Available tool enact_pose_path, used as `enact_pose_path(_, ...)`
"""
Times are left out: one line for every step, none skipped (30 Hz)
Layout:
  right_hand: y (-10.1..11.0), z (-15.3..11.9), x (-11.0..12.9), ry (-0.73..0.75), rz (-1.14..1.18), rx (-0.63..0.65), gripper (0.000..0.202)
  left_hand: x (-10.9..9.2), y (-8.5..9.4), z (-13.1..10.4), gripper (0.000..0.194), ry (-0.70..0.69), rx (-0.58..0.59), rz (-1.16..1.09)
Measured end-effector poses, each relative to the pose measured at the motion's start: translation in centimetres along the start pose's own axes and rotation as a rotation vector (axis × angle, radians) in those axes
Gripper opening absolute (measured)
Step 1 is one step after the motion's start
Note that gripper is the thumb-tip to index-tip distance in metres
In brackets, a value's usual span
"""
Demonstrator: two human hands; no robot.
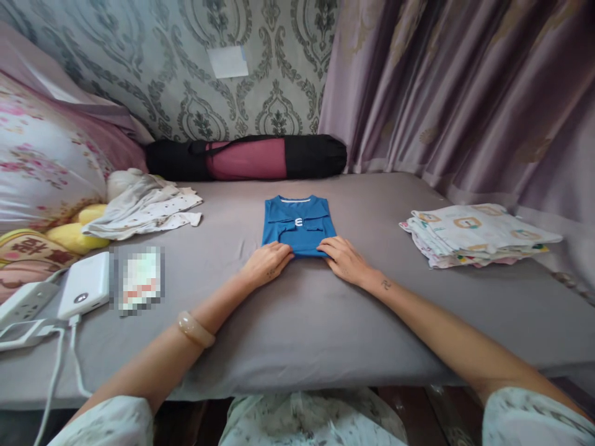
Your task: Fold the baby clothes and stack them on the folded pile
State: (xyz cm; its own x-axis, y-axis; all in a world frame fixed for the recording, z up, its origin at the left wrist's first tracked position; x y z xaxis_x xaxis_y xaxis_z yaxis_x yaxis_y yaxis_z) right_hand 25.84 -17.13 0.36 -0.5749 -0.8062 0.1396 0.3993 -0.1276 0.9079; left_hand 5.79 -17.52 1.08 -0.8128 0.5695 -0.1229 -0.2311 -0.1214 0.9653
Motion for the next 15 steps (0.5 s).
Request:
enact_pose_path(0.0,-0.2,-0.2,0.013,-0.006,-0.006,0.034,0.0,0.0,-0.2,0.032,-0.041,0.01,-0.002)
enact_pose_path(-0.1,-0.4,-0.4,0.021,-0.011,-0.009,0.036,0.0,0.0,-0.6,0.03,-0.073,0.016,0.002)
enact_pose_path(-0.2,-0.6,-0.6,0.024,-0.018,-0.011,0.038,0.2,0.1,-0.9,0.029,-0.086,0.017,0.013)
enact_pose_path(-0.3,-0.9,-0.8,0.018,-0.025,-0.012,0.04,0.4,0.2,-1.3,0.027,-0.081,0.016,0.03)
enact_pose_path(-0.4,-1.1,-1.0,0.005,-0.031,-0.011,0.042,0.8,0.3,-1.6,0.026,-0.065,0.016,0.05)
enact_pose_path(-0.6,-1.3,-1.2,-0.012,-0.035,-0.008,0.044,1.1,0.4,-2.0,0.028,-0.043,0.019,0.067)
enact_pose_path(-0.7,-1.5,-1.4,-0.027,-0.033,-0.003,0.048,1.5,0.5,-2.2,0.031,-0.021,0.022,0.081)
enact_pose_path(-0.8,-1.6,-1.6,-0.038,-0.026,0.007,0.052,1.9,0.5,-2.5,0.034,0.0,0.026,0.088)
enact_pose_path(-0.9,-1.7,-1.7,-0.043,-0.015,0.022,0.056,2.3,0.5,-2.7,0.038,0.017,0.031,0.088)
enact_pose_path(-1.0,-1.8,-1.9,-0.044,-0.002,0.04,0.06,2.7,0.4,-2.8,0.041,0.035,0.037,0.084)
enact_pose_path(-1.0,-1.8,-2.0,-0.041,0.009,0.057,0.063,3.1,0.3,-2.8,0.045,0.052,0.046,0.077)
enact_pose_path(-1.0,-1.8,-2.1,-0.036,0.017,0.073,0.066,3.4,0.2,-2.8,0.049,0.067,0.061,0.068)
enact_pose_path(-1.0,-1.8,-2.2,-0.029,0.022,0.088,0.068,3.7,0.1,-2.7,0.052,0.078,0.08,0.056)
enact_pose_path(-0.9,-1.7,-2.3,-0.02,0.024,0.101,0.07,4.0,0.0,-2.6,0.056,0.085,0.101,0.043)
enact_pose_path(-0.8,-1.7,-2.4,-0.009,0.026,0.111,0.072,4.2,0.0,-2.5,0.059,0.09,0.123,0.03)
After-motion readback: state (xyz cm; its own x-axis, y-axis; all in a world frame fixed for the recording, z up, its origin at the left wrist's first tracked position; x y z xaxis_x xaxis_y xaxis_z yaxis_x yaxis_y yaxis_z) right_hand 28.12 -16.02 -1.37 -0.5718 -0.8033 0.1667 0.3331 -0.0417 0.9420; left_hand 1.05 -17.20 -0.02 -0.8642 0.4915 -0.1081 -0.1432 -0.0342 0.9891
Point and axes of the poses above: each hand's wrist, its own z-axis towards the middle knuckle, its own y-axis out of the back of the hand, x = y × z, the point moved 5 cm from there along z, towards the middle knuckle, and after that the axes turned 8 degrees about y, right-handed, at the moved point
